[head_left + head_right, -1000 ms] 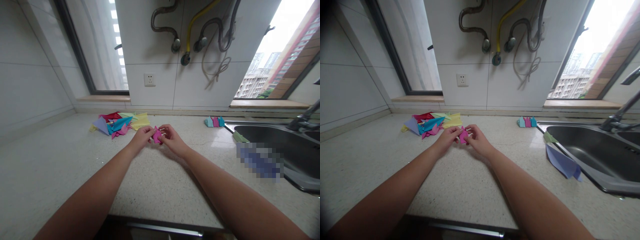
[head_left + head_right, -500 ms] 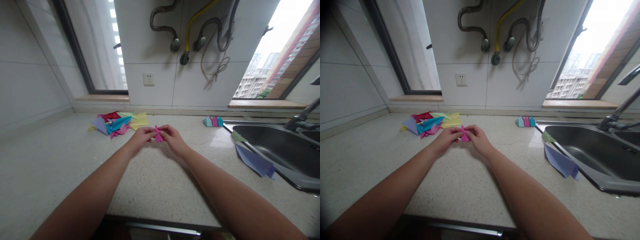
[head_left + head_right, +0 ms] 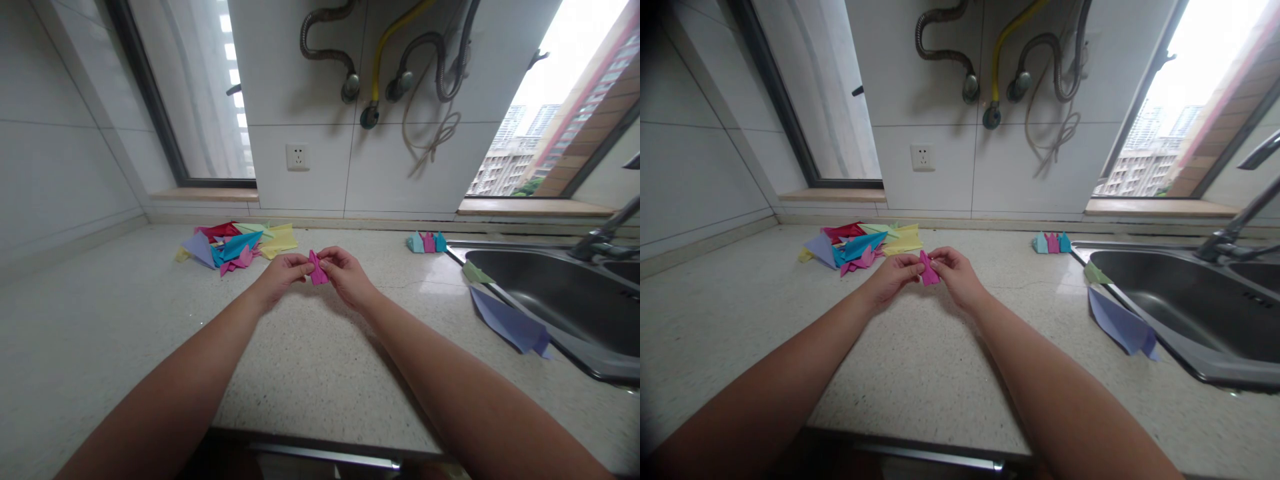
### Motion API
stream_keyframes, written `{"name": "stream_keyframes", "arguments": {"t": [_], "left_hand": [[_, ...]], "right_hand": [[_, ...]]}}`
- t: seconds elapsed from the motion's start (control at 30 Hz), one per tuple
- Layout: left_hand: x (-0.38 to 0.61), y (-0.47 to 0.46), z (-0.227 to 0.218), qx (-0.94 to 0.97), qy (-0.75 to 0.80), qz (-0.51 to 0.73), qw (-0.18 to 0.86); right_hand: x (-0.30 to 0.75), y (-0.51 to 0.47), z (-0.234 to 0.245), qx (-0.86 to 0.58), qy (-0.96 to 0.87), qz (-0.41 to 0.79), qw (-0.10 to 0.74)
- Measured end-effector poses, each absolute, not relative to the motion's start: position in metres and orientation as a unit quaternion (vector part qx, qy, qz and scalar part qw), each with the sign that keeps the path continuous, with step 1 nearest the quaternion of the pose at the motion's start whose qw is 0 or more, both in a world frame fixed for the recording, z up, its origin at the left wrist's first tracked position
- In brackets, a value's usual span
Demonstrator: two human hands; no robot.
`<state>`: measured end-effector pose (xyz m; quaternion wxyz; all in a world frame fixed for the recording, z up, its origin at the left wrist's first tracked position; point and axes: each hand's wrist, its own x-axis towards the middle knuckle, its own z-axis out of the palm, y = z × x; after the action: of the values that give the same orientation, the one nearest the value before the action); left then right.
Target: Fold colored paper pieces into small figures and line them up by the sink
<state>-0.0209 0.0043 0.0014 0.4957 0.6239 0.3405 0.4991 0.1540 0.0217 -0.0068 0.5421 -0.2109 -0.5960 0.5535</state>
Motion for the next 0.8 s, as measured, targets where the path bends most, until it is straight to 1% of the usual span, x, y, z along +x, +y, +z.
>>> {"name": "stream_keyframes", "arguments": {"t": [0.13, 0.3, 0.6, 0.7, 0.8], "left_hand": [[-0.017, 0.004, 0.0, 0.626, 0.37, 0.49, 0.48], [-0.015, 0.008, -0.004, 0.636, 0.413, 0.459, 0.463], [-0.017, 0.013, -0.011, 0.631, 0.441, 0.465, 0.437], [-0.016, 0.015, -0.013, 0.618, 0.441, 0.472, 0.448], [-0.014, 0.014, -0.012, 0.615, 0.433, 0.476, 0.454]], "right_hand": [[0.158, 0.028, -0.011, -0.219, -0.591, 0.531, 0.567], [0.159, 0.03, -0.013, -0.263, -0.598, 0.471, 0.593], [0.164, 0.035, -0.017, -0.342, -0.649, 0.37, 0.571], [0.172, 0.033, -0.003, -0.379, -0.68, 0.302, 0.55], [0.183, 0.021, 0.031, -0.39, -0.72, 0.237, 0.523]]}}
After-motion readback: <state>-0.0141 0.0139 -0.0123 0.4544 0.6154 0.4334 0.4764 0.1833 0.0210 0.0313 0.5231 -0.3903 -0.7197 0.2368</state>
